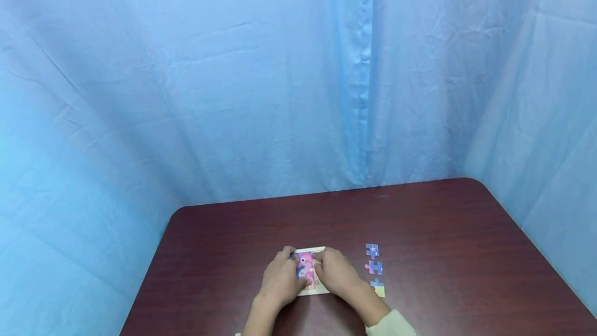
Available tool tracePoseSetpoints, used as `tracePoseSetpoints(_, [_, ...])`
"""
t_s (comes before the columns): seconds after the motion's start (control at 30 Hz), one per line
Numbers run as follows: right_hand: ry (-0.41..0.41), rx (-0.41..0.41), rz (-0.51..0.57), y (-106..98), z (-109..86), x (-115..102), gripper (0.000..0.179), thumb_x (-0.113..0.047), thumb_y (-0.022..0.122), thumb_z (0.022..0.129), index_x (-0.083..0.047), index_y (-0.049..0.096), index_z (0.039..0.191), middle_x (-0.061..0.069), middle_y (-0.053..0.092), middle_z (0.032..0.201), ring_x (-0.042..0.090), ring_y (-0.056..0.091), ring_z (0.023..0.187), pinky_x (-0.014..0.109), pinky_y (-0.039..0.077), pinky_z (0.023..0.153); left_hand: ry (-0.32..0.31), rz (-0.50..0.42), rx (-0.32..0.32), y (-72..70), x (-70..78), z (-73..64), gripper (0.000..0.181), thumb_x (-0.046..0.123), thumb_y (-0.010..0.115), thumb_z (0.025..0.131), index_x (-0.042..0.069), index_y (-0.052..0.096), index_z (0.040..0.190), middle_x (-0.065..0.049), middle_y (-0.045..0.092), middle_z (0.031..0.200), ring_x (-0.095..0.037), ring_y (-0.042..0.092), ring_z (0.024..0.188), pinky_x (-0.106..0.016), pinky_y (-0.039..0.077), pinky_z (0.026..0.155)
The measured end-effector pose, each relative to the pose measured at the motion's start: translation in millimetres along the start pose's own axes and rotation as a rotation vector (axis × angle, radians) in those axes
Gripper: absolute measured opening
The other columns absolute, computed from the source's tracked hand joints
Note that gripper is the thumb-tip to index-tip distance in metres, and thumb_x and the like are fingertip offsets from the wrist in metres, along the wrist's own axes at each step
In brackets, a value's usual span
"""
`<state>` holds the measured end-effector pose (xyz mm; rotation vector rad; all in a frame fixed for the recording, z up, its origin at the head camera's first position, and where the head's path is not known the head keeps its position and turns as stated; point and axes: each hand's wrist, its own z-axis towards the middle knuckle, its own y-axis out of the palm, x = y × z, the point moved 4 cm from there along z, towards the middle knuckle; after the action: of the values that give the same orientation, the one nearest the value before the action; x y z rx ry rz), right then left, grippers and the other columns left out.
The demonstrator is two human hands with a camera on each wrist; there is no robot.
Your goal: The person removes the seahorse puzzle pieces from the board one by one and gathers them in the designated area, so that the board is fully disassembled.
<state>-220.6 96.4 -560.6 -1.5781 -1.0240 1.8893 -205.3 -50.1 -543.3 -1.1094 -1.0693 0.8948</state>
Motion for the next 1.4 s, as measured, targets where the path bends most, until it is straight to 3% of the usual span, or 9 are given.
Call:
tracePoseSetpoints(0.1, [-0.022,0.05,-0.03,-1,5.3,-1,0.018,-0.004,0.075,0.089,-0.004,0.084,0.105,0.01,0.079,0.086,0.009,0.055,0.066,0.029,0.045,0.057,0.017,-0.001,0.029,-0.1,-1.7,1.4,0.043,0.039,0.09,0.08,0.001,0.079,0.099,-0.007,0.067,0.123,-0.027,0.069,0.105,-0.042,0.061,0.085])
tracePoseSetpoints(0.2, [-0.032,0.078,-0.043,-2,10.5,-2,0.015,-0.004,0.078,0.086,-0.007,0.086,0.099,0.011,0.083,0.096,0.013,0.07,0.079,0.035,0.056,0.065,0.015,-0.011,0.086,0.3,-3.2,3.2,0.026,0.029,0.086,0.084,0.004,0.077,0.083,-0.006,0.068,0.118,-0.025,0.07,0.1,-0.041,0.061,0.081])
tracePoseSetpoints(0.3, [-0.018,0.079,-0.04,-2,14.8,-1,0.012,-0.003,0.08,0.083,-0.008,0.086,0.092,0.007,0.083,0.094,0.014,0.074,0.082,0.035,0.059,0.067,0.002,-0.022,0.142,0.3,-4.4,4.6,0.026,0.022,0.087,0.083,0.008,0.072,0.067,-0.005,0.069,0.113,-0.024,0.07,0.096,-0.039,0.061,0.076])
tracePoseSetpoints(0.4, [0.011,0.073,-0.043,-1,17.3,-1,0.01,-0.002,0.08,0.082,-0.01,0.085,0.086,0.003,0.082,0.088,0.011,0.07,0.077,0.033,0.058,0.067,-0.013,-0.022,0.161,0.4,-5.3,6.2,0.031,0.022,0.089,0.082,0.011,0.069,0.061,-0.004,0.07,0.109,-0.023,0.069,0.094,-0.038,0.061,0.074])
tracePoseSetpoints(0.63, [0.056,0.08,-0.052,-4,20.4,-4,0.009,-0.002,0.081,0.084,-0.011,0.081,0.081,0.003,0.08,0.086,0.015,0.072,0.078,0.038,0.06,0.07,-0.051,-0.053,0.151,-0.1,-7.1,10.9,0.026,0.025,0.094,0.077,0.012,0.074,0.065,-0.003,0.07,0.104,-0.022,0.069,0.093,-0.038,0.06,0.077])
tracePoseSetpoints(0.77, [0.071,0.066,-0.044,-4,22.3,-4,0.01,-0.002,0.081,0.085,-0.011,0.079,0.081,0.001,0.076,0.081,0.013,0.065,0.072,0.036,0.056,0.067,-0.07,-0.078,0.151,-0.3,-6.9,12.2,0.025,0.022,0.095,0.075,0.011,0.074,0.067,-0.003,0.069,0.101,-0.023,0.069,0.092,-0.038,0.059,0.079])
tracePoseSetpoints(1.1, [0.114,-0.017,-0.023,-2,25.1,0,0.014,-0.001,0.076,0.09,-0.01,0.068,0.083,-0.001,0.06,0.07,0.012,0.052,0.062,0.029,0.046,0.059,-0.164,-0.008,0.146,-2.4,-8.5,12.2,0.019,0.038,0.094,0.073,0.022,0.085,0.076,-0.005,0.064,0.096,-0.027,0.057,0.09,-0.044,0.046,0.08])
tracePoseSetpoints(1.4, [0.16,-0.08,0.042,-2,28.6,2,0.012,-0.002,0.072,0.093,-0.008,0.065,0.086,0.001,0.061,0.073,0.012,0.052,0.063,0.027,0.045,0.06,-0.211,-0.061,0.15,-2.8,-12.5,11.4,0.023,0.037,0.097,0.07,0.028,0.087,0.088,0.002,0.08,0.088,-0.02,0.069,0.078,-0.039,0.038,0.073])
